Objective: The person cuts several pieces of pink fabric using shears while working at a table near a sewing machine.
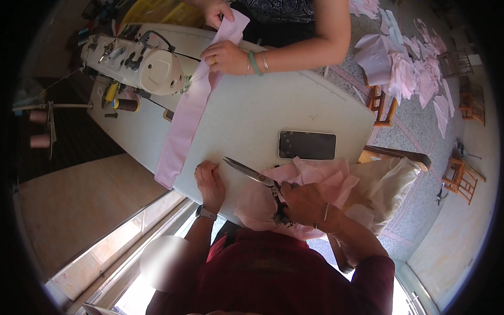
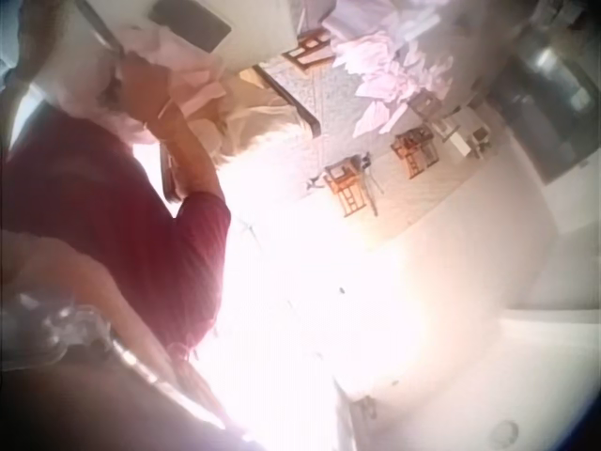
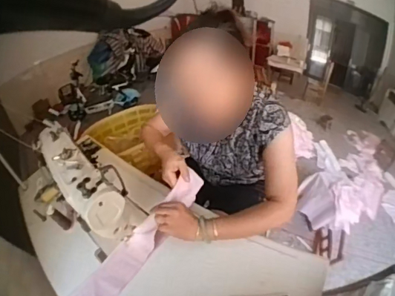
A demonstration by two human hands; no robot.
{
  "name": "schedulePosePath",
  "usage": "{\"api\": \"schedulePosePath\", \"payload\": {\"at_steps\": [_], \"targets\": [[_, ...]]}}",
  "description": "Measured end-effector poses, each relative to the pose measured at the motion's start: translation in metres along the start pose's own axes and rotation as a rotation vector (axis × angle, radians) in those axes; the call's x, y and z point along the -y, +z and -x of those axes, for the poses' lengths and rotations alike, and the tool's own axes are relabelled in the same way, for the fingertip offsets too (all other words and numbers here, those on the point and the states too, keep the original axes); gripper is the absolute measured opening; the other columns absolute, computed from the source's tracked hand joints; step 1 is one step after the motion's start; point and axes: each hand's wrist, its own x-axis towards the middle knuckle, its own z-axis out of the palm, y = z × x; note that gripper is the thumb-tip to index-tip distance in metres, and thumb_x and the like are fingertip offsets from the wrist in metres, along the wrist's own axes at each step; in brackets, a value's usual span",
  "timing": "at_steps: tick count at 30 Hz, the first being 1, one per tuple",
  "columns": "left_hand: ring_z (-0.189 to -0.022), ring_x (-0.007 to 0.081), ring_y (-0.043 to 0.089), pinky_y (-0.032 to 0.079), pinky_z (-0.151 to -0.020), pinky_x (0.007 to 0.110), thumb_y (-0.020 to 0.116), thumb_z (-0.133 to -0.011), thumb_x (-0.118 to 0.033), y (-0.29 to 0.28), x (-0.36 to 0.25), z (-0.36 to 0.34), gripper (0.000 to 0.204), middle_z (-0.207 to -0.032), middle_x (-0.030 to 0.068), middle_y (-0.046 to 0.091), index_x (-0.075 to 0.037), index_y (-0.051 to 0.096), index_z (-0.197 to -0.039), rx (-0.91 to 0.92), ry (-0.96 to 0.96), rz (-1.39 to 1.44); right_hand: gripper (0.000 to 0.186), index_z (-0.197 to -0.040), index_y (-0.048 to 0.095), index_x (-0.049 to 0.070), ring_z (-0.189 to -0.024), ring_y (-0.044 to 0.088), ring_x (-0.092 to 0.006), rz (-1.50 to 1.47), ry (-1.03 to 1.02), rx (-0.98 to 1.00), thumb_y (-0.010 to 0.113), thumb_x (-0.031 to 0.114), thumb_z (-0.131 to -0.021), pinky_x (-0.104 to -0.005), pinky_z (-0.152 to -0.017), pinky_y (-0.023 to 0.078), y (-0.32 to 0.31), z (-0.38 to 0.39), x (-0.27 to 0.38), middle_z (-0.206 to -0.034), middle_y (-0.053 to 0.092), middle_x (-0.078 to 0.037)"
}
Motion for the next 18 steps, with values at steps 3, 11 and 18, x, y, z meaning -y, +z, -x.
{"api": "schedulePosePath", "payload": {"at_steps": [3, 11, 18], "targets": [[-0.097, 0.0339, 0.053, 0.041, -0.086, 0.044, 0.055, -0.086, 0.002, 0.0009, 0.0003, 0.0005, 0.017, -0.106, 0.014, 0.056, -0.005, 0.054, -0.101, 0.011, -0.015, 0.002, 0.03, -0.092, 0.052, 0.002, -0.06, 0.063, -0.0371, -0.001, -0.001, 0.013, 0.069, 0.021, -0.076, -0.0464, -0.055, 0.05, -0.0006, 0.0, 0.0002, -0.065, 0.062, -0.016], [-0.098, 0.0341, 0.053, 0.041, -0.086, 0.045, 0.056, -0.086, 0.002, -0.0006, -0.0004, 0.0002, 0.018, -0.107, 0.0141, 0.056, -0.005, 0.054, -0.103, 0.011, -0.019, 0.012, 0.031, -0.092, 0.052, 0.002, -0.062, 0.064, -0.0367, -0.001, -0.012, 0.007, 0.069, 0.022, -0.076, -0.046, -0.055, 0.05, 0.0029, -0.0006, -0.002, -0.069, 0.063, -0.017], [-0.097, 0.0347, 0.053, 0.041, -0.086, 0.045, 0.055, -0.087, 0.001, -0.0003, -0.0004, 0.0004, 0.017, -0.108, 0.0145, 0.055, -0.005, 0.053, -0.103, 0.011, -0.018, 0.002, 0.031, -0.091, 0.052, 0.003, -0.061, 0.064, -0.0363, 0.02, 0.006, 0.022, 0.07, 0.024, -0.077, -0.0449, -0.055, 0.05, 0.0008, -0.0017, -0.0006, -0.068, 0.063, -0.016]]}}
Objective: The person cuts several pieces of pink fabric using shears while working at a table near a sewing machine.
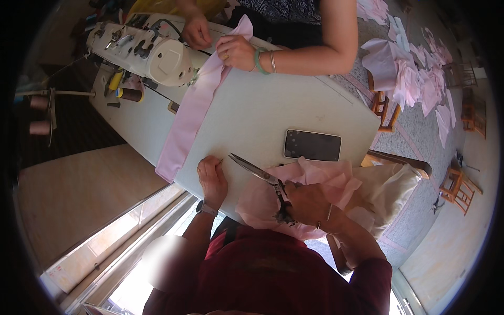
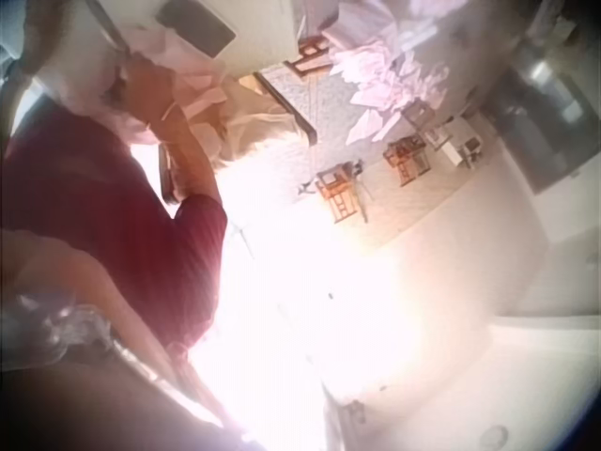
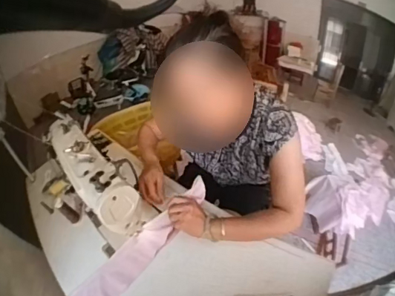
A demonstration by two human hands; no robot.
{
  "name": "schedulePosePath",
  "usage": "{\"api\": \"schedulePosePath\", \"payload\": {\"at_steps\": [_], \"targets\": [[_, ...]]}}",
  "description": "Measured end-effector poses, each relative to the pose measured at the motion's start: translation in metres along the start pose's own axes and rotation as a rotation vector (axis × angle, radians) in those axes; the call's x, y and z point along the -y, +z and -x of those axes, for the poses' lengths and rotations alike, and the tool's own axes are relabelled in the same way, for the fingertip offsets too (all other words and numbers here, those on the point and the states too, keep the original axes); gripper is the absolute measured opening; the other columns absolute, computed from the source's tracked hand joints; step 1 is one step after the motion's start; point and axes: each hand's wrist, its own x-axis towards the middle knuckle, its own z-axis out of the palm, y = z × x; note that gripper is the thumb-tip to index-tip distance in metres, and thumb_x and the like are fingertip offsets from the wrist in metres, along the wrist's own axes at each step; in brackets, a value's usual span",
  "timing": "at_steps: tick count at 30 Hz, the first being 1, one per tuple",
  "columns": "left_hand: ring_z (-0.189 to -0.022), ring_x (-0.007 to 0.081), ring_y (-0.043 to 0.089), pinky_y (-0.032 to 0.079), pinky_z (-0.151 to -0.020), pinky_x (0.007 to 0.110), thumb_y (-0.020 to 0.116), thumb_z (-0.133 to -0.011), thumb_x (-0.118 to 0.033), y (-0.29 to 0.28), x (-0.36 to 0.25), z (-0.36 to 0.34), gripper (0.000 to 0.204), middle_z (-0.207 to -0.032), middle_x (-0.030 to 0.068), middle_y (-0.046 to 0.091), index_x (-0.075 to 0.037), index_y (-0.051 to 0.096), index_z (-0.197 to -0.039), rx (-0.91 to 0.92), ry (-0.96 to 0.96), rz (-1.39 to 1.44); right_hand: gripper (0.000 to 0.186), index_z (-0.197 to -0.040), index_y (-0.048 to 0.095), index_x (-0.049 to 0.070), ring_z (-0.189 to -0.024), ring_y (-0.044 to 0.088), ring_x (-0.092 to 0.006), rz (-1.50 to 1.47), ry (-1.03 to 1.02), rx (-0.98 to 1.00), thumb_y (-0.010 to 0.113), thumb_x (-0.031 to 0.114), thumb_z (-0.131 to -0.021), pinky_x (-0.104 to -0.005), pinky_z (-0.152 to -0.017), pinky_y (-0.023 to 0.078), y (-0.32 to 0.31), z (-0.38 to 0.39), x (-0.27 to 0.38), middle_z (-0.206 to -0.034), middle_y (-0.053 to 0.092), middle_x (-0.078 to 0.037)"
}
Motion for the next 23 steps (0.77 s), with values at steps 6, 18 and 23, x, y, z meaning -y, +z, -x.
{"api": "schedulePosePath", "payload": {"at_steps": [6, 18, 23], "targets": [[-0.096, 0.0349, 0.053, 0.041, -0.084, 0.045, 0.055, -0.088, 0.0, -0.0001, -0.0002, -0.0012, 0.016, -0.107, 0.0143, 0.055, -0.005, 0.052, -0.103, -0.015, 0.018, 0.005, 0.03, -0.089, 0.051, 0.003, -0.058, 0.064, -0.0348, 0.009, -0.017, -0.015, 0.071, 0.022, -0.076, -0.0437, -0.052, 0.05, 0.0046, 0.0008, -0.0028, -0.064, 0.062, -0.015], [-0.095, 0.0337, 0.053, 0.04, -0.084, 0.044, 0.056, -0.087, 0.001, -0.0001, -0.0003, -0.0019, 0.016, -0.106, 0.0133, 0.055, -0.005, 0.052, -0.102, -0.017, 0.023, -0.003, 0.029, -0.088, 0.053, 0.003, -0.057, 0.064, -0.0347, -0.004, -0.019, -0.021, 0.071, 0.021, -0.075, -0.0436, -0.053, 0.049, 0.002, -0.0001, -0.0013, -0.062, 0.061, -0.015], [-0.096, 0.0332, 0.053, 0.04, -0.084, 0.044, 0.056, -0.087, 0.0, 0.0004, 0.0003, -0.0012, 0.016, -0.107, 0.013, 0.055, -0.006, 0.052, -0.102, -0.013, 0.018, 0.001, 0.032, -0.089, 0.053, 0.003, -0.059, 0.064, -0.035, 0.019, -0.007, -0.006, 0.072, 0.023, -0.075, -0.0437, -0.054, 0.05, 0.002, 0.0003, -0.0014, -0.065, 0.063, -0.015]]}}
